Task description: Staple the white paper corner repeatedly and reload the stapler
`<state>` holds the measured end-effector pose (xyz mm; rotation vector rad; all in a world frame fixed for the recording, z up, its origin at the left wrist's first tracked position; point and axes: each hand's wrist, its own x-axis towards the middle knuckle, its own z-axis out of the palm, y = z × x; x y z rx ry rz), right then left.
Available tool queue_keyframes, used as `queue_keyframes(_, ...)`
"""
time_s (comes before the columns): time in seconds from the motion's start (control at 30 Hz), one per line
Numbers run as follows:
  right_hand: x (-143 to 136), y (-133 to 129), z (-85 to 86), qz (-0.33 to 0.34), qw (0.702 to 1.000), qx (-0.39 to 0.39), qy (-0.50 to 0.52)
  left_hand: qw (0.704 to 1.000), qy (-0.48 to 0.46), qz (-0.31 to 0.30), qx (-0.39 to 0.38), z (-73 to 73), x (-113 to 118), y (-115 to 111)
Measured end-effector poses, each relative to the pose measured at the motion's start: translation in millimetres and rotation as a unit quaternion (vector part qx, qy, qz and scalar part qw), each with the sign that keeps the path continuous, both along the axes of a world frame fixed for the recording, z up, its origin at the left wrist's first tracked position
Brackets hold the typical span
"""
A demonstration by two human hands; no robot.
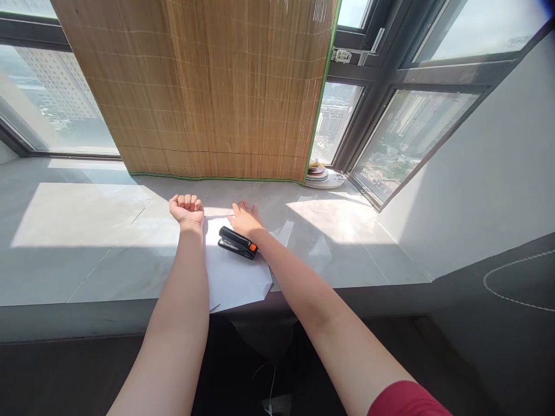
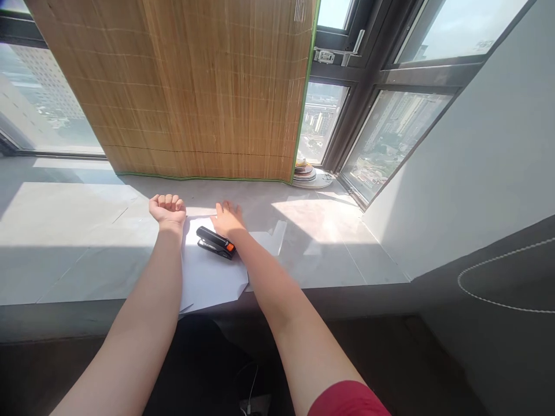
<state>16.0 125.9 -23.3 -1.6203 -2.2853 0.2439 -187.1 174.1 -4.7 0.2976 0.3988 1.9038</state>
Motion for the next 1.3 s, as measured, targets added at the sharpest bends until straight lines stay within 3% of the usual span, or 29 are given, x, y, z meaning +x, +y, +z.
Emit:
queue_keyframes(0.1,23.3,0.1,15.4,-0.034,0.998,0.037,0.038,1.000,0.019,-0.007,0.008,-0.4,4.8,3.1)
queue_keyframes(0.2,79.2,-1.6,25.1,-0.154,0.987,0.018,0.034,0.999,0.032,0.003,0.008,-0.5,5.6,4.9)
queue_keyframes(0.33,153.3,-7.0,15.0,-0.229,0.973,-0.010,-0.028,0.998,0.065,0.015,0.004,0.2,5.8,4.5)
queue_keyframes(0.47,172.2,-8.6,-0.8,-0.252,0.965,0.001,-0.071,0.996,0.082,0.030,0.000,1.2,6.6,3.9)
queue_keyframes(0.57,160.9,-15.1,0.3,-0.222,0.974,0.014,-0.046,0.997,0.067,0.029,-0.005,1.5,7.0,4.6)
queue_keyframes(0.67,138.0,-35.9,9.5,-0.155,0.985,0.009,0.074,0.999,0.049,0.023,-0.005,1.0,7.1,6.3)
queue_keyframes(0.8,93.3,-74.8,17.9,0.046,0.960,-0.045,0.273,0.999,0.044,0.009,0.012,1.6,6.0,8.4)
queue_keyframes(0.87,72.8,-89.2,17.9,0.114,0.955,-0.070,0.263,0.999,0.051,0.005,0.015,4.8,5.9,7.5)
queue_keyframes(0.97,58.2,-98.8,15.5,0.112,0.975,-0.071,0.179,0.996,0.081,0.014,0.018,14.3,9.2,2.4)
queue_keyframes(1.03,64.0,-99.6,14.4,0.093,0.985,-0.053,0.132,0.993,0.114,0.026,0.017,22.2,15.5,-2.5)
queue_keyframes(1.13,97.5,-98.8,14.2,0.075,0.990,-0.040,0.116,0.990,0.141,0.011,0.027,30.7,34.4,-9.1)
queue_keyframes(1.23,148.8,-98.0,12.6,0.079,0.986,-0.046,0.139,0.979,0.176,-0.087,0.049,30.5,67.0,-14.6)
queue_keyframes(1.3,180.1,-97.5,9.3,0.067,0.985,-0.042,0.156,0.942,0.267,-0.195,0.062,25.3,93.9,-19.1)
